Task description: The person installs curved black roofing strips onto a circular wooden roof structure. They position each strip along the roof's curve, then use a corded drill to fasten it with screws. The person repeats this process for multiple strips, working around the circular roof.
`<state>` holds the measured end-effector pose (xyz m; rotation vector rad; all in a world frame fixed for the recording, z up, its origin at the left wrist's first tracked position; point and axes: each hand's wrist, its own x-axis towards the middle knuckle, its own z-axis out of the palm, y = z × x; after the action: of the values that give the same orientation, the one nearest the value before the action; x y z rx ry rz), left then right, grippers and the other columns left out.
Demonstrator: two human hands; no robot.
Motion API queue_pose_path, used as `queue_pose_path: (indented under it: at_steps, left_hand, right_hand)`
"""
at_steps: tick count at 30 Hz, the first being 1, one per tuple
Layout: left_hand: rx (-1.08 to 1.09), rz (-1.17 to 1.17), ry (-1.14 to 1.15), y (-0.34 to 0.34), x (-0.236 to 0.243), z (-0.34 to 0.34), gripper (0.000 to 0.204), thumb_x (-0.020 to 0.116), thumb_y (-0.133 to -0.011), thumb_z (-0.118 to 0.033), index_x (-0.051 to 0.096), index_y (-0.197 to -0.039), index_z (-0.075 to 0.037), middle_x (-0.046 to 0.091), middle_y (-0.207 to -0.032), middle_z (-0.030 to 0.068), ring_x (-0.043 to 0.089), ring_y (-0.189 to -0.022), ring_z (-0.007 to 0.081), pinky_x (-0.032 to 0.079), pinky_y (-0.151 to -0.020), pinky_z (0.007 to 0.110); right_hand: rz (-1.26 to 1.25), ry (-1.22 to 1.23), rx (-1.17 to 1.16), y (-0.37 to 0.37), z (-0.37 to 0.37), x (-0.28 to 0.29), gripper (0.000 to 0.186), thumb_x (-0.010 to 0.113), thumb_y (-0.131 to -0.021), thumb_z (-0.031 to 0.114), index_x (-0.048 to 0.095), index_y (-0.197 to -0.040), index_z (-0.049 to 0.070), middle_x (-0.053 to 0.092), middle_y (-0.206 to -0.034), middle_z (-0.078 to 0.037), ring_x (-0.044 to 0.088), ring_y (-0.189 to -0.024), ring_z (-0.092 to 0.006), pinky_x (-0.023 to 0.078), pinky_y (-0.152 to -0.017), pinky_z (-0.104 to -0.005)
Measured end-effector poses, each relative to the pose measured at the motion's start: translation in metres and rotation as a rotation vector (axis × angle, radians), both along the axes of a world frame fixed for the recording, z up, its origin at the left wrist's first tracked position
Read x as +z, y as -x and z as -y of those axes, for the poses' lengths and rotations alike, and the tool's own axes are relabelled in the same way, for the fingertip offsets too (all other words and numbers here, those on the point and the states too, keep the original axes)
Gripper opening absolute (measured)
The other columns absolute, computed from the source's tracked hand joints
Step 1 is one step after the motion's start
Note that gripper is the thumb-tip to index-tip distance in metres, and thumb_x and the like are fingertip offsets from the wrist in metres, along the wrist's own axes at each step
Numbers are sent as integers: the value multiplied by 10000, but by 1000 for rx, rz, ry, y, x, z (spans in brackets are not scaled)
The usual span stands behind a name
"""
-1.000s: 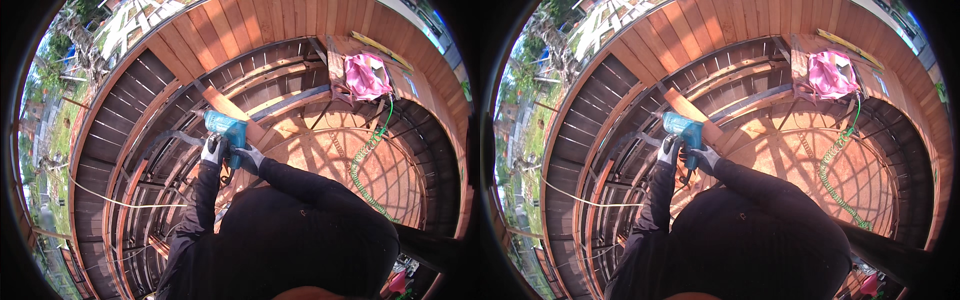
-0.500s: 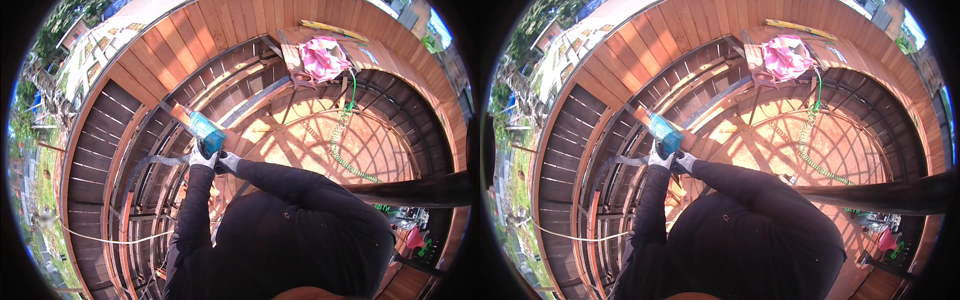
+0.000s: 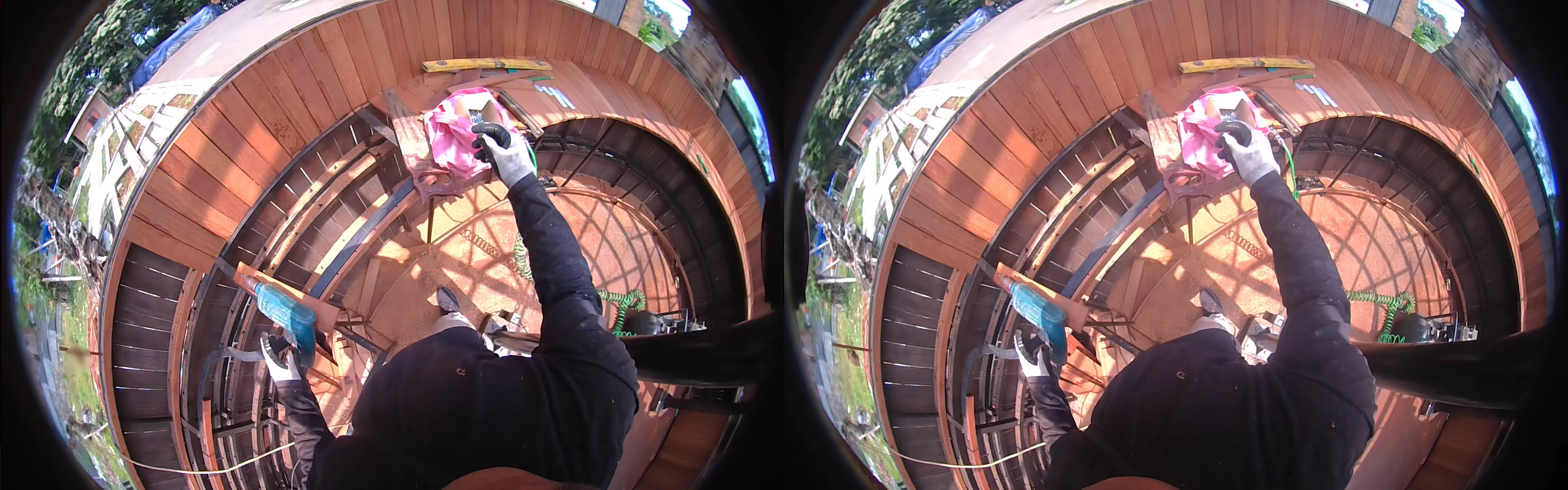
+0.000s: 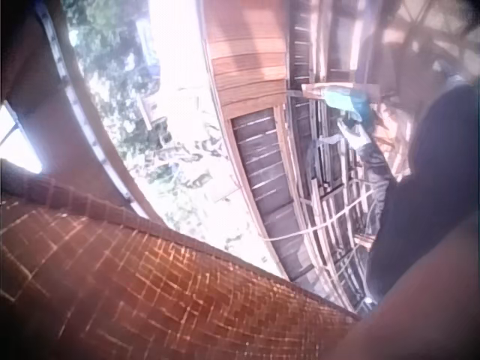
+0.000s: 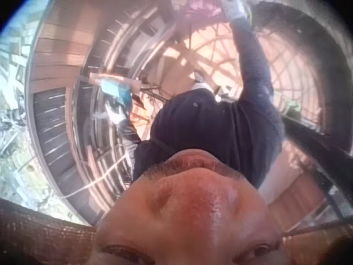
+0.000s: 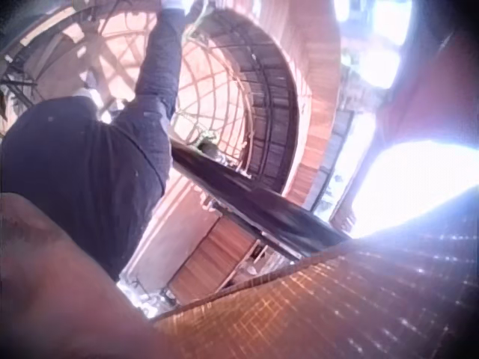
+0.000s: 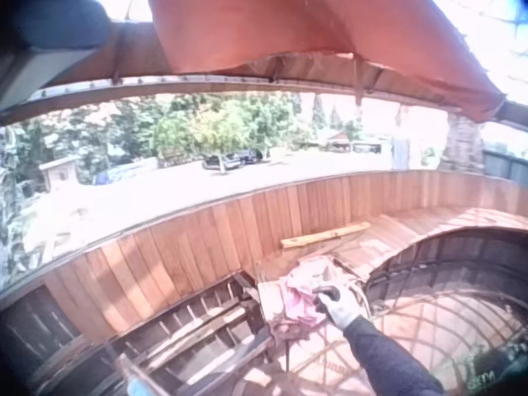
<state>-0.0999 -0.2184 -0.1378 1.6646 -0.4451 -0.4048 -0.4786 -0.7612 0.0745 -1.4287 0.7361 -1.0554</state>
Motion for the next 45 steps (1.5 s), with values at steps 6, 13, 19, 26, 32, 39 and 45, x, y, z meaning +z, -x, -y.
queue_pose_path:
  at_steps: [6, 13, 19, 26, 32, 39, 45]
  left_hand:
    - [483, 497, -321, 50, 70, 34, 668, 629, -850, -57, 318, -1437, 4, 504, -1285, 181, 521, -1146, 270, 434, -981, 366]
    - [619, 833, -674, 94, 122, 72, 653, 687, -792, -167, 438, -1363, 26, 494, -1338, 237, 473, -1245, 370, 341, -1073, 439]
    - [692, 764, -727, 132, 137, 93, 567, 672, -756, -67, 504, -1293, 1, 559, -1251, 173, 534, -1168, 336, 396, -1033, 418]
    - [926, 637, -791, 164, 126, 96, 577, 738, -731, -177, 537, -1252, -32, 559, -1226, 194, 524, -1158, 352, 417, -1000, 420]
    - [1074, 419, -794, 210, 68, 53, 562, 722, -741, -230, 546, -1238, -33, 559, -1217, 213, 533, -1144, 369, 427, -993, 439]
    - [722, 312, -760, 152, 107, 100, 838, 710, -753, -519, 431, -1371, -27, 562, -1257, 235, 539, -1179, 373, 426, -1007, 431]
    - [477, -14, -1104, 75, 161, 155, 1044, 605, -739, -656, 249, -1475, -8, 478, -1371, 252, 496, -1250, 376, 389, -1043, 445]
  right_hand:
    - [-892, 530, -428, 10, 230, -8, 267, 545, -885, 261, 654, -1065, 96, 667, -1095, -144, 612, -1034, -345, 485, -912, -420]
    - [-1544, 600, -143, -40, 356, -29, 411, 539, -876, 140, 576, -1282, 187, 552, -1347, -94, 512, -1250, -269, 403, -1060, -382]
    - [-1646, 805, 355, -53, 422, -72, 509, 489, -875, 166, 480, -1383, 202, 465, -1432, -108, 454, -1303, -305, 356, -1103, -391]
    - [-1736, 772, 297, -25, 513, -110, 799, 666, -808, 237, 263, -1481, 85, 465, -1382, -234, 453, -1287, -364, 384, -1065, -421]
    - [-1761, 991, 404, -52, 463, -69, 606, 673, -813, 122, 454, -1378, 158, 571, -1270, -168, 540, -1196, -344, 444, -992, -420]
    - [-1623, 1235, -38, -59, 404, 9, 351, 500, -929, 184, 556, -1275, 153, 602, -1240, -108, 597, -1098, -337, 477, -920, -427]
    - [-1181, 1674, -281, -67, 345, 106, 339, 515, -946, 197, 564, -1281, 171, 631, -1187, -89, 617, -1027, -322, 485, -883, -430]
